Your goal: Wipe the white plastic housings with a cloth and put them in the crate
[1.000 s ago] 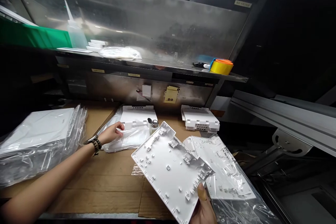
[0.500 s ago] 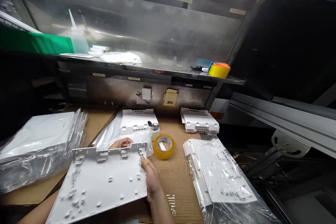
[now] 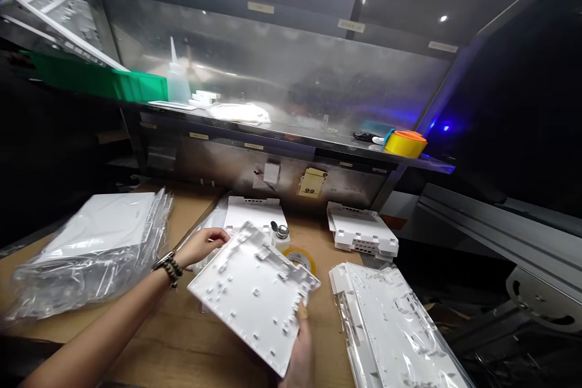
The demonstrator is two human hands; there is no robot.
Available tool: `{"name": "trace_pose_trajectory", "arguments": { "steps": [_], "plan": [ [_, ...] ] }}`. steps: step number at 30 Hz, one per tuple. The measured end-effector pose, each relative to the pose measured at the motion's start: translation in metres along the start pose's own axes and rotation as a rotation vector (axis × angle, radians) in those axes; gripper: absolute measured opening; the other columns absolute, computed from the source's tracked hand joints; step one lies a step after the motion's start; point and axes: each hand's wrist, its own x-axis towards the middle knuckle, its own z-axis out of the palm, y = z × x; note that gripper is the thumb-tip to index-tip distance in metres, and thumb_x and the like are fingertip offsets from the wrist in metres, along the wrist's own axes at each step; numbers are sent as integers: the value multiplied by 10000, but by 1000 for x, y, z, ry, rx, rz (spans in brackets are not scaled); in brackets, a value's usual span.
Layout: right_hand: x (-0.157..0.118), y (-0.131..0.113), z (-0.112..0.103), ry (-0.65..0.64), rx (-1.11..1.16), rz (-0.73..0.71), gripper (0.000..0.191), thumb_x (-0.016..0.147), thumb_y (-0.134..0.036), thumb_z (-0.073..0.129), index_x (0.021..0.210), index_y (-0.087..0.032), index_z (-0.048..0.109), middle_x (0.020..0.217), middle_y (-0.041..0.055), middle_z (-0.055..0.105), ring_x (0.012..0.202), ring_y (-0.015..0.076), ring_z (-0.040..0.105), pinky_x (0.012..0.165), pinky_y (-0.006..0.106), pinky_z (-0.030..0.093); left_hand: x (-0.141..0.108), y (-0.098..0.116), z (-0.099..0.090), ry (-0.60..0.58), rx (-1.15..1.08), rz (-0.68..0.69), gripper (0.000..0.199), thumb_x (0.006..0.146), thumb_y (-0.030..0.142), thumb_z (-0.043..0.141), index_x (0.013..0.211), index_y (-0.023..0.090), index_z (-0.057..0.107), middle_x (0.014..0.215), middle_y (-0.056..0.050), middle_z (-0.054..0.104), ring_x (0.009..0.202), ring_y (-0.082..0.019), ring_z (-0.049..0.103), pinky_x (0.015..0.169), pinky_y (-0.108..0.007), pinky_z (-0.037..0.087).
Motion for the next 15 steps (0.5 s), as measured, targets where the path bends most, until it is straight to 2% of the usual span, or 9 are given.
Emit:
{"name": "trace_pose_trajectory", "arguments": {
  "steps": [4,6,8,11,13,15],
  "plan": [
    [-14,-11,-14,18,98,-135,668,775,-670,729,1320,-286,706,1430,93,657,1341,388,589,1108,618,444,3,10,16,-131,-39,27,222,936,366,709,1013,159,684,1030,-52,712,934,-221,691,860,-446,590],
    [-11,-13,-12,-28,20,-78,662,812,-692,677,1297,-243,722,1385,128,684,1321,385,607,1090,615,460,5,10,26,-176,-83,40,243,940,370,704,1058,159,677,1053,-55,706,919,-219,690,832,-432,599],
    [-1,-9,-2,-93,-78,3,620,836,-667,672,1234,-198,751,1285,155,736,1274,380,642,1049,595,498,8,7,37,-211,-131,56,266,947,374,694,1107,163,666,1085,-61,698,916,-218,689,807,-420,605],
    [27,5,21,-152,-148,34,497,789,-492,805,1161,-164,768,1163,144,781,1195,364,688,995,535,546,14,-2,51,-253,-195,73,270,949,360,693,1136,169,653,1073,-60,693,882,-204,685,777,-400,608],
    [48,16,35,-151,-142,35,465,753,-405,851,1127,-143,768,1106,134,794,1144,350,711,962,498,567,18,-8,56,-266,-236,72,268,952,365,688,1131,168,653,1054,-54,692,856,-197,681,757,-387,607],
    [63,23,45,-142,-134,49,457,739,-386,859,1100,-123,764,1046,129,802,1094,342,730,924,477,582,19,-15,54,-262,-281,65,272,955,383,681,1115,165,659,1050,-50,691,852,-200,680,744,-380,606]
  ]
}}
